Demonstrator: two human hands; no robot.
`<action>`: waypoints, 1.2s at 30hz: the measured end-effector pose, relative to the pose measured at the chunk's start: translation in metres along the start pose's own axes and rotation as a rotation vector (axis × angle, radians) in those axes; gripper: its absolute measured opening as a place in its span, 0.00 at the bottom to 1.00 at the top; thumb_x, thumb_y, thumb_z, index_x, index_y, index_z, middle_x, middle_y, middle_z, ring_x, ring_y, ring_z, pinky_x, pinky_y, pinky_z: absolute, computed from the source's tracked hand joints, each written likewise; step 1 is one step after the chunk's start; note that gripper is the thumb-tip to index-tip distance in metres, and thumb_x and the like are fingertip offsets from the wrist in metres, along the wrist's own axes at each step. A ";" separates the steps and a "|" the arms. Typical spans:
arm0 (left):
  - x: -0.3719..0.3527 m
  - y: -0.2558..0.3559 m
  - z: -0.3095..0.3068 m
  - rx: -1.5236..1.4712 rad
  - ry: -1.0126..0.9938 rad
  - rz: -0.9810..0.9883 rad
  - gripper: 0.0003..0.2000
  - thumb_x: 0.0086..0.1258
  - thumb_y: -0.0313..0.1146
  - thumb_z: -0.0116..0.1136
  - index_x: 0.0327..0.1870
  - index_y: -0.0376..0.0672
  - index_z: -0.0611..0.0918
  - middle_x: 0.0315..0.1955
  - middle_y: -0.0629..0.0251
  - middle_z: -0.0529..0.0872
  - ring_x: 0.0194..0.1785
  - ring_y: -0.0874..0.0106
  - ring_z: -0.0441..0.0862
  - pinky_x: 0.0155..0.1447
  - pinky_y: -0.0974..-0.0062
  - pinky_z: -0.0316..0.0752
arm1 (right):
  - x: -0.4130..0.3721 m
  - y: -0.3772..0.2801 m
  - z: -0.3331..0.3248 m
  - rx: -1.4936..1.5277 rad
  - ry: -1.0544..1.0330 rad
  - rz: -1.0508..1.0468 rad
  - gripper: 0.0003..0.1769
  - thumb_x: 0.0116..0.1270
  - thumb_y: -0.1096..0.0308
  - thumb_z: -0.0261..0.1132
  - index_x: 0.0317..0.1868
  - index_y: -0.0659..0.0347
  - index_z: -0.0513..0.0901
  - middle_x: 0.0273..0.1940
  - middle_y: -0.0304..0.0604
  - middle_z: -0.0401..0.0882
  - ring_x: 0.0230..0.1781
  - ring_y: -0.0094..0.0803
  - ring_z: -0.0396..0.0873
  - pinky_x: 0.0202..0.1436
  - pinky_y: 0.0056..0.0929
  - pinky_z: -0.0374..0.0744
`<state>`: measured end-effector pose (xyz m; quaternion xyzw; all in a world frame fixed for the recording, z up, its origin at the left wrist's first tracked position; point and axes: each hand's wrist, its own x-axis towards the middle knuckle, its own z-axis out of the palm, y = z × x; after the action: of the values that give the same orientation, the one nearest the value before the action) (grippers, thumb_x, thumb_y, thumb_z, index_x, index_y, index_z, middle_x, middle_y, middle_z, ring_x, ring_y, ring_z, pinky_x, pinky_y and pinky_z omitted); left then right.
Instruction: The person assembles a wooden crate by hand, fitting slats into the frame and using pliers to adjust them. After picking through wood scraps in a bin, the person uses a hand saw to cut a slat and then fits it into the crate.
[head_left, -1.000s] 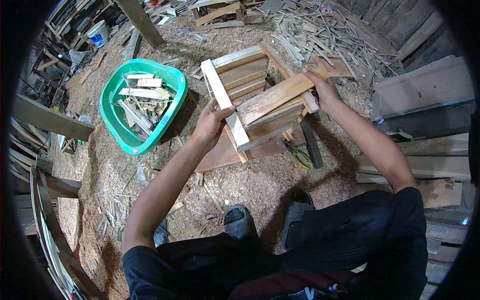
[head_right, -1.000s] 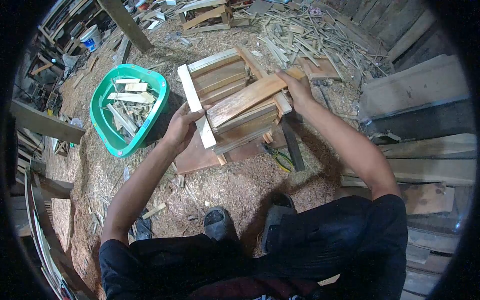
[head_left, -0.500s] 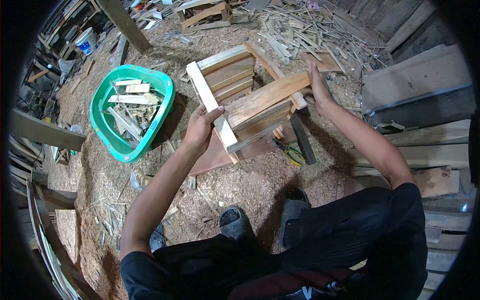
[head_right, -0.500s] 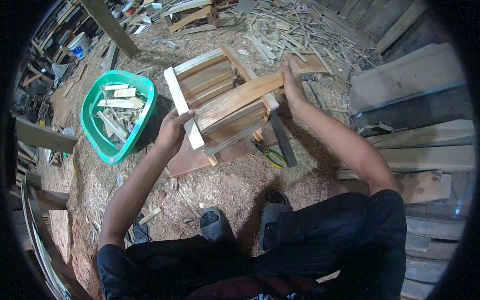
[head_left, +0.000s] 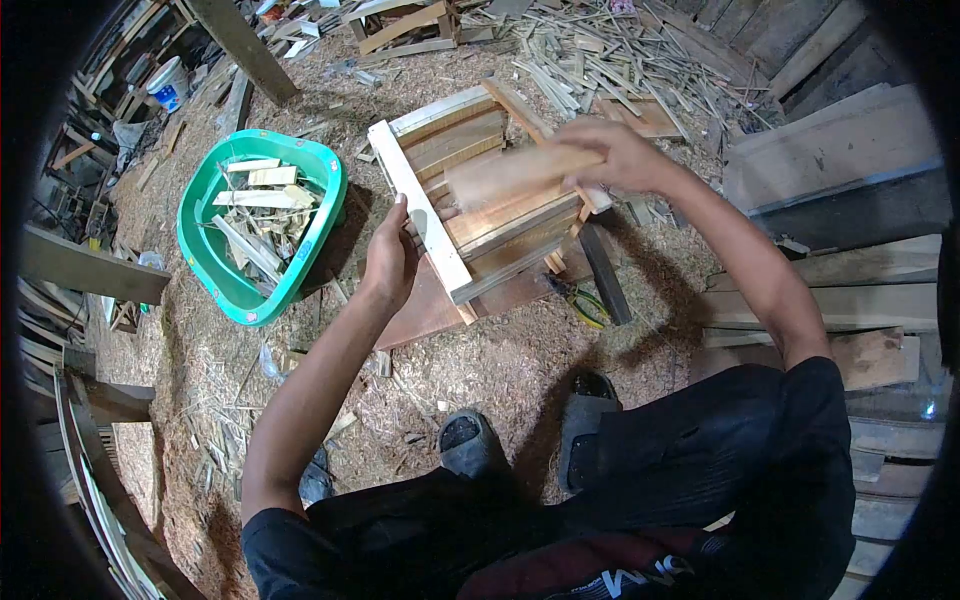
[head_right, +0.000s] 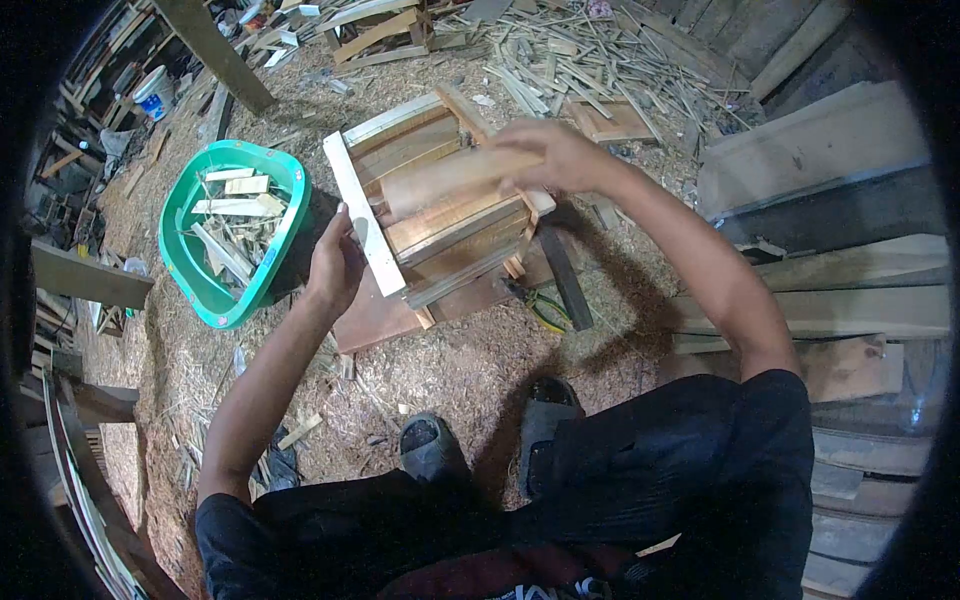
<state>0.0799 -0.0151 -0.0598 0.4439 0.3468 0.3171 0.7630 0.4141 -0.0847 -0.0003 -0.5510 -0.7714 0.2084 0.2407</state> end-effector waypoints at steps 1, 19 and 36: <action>-0.001 -0.007 -0.001 0.010 -0.001 0.059 0.31 0.81 0.54 0.31 0.70 0.33 0.63 0.64 0.46 0.72 0.68 0.59 0.69 0.74 0.59 0.60 | -0.002 0.003 -0.002 0.074 0.114 0.031 0.33 0.59 0.58 0.75 0.63 0.60 0.76 0.56 0.46 0.78 0.59 0.37 0.75 0.64 0.38 0.73; 0.053 0.013 -0.016 -0.036 -0.100 0.255 0.30 0.74 0.42 0.55 0.69 0.30 0.64 0.60 0.51 0.77 0.63 0.67 0.74 0.69 0.64 0.64 | 0.005 0.028 0.028 0.660 0.378 0.600 0.34 0.74 0.37 0.50 0.52 0.63 0.79 0.37 0.37 0.75 0.32 0.21 0.72 0.32 0.24 0.71; 0.088 0.052 -0.006 0.324 0.096 0.201 0.22 0.76 0.55 0.50 0.48 0.41 0.75 0.33 0.63 0.75 0.30 0.75 0.72 0.30 0.75 0.68 | 0.047 0.005 -0.026 0.754 0.551 0.406 0.36 0.77 0.39 0.46 0.61 0.68 0.73 0.48 0.44 0.77 0.30 0.20 0.67 0.33 0.21 0.73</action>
<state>0.1150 0.0788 -0.0370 0.5777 0.3834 0.3526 0.6284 0.4205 -0.0366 0.0245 -0.5991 -0.4278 0.3619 0.5720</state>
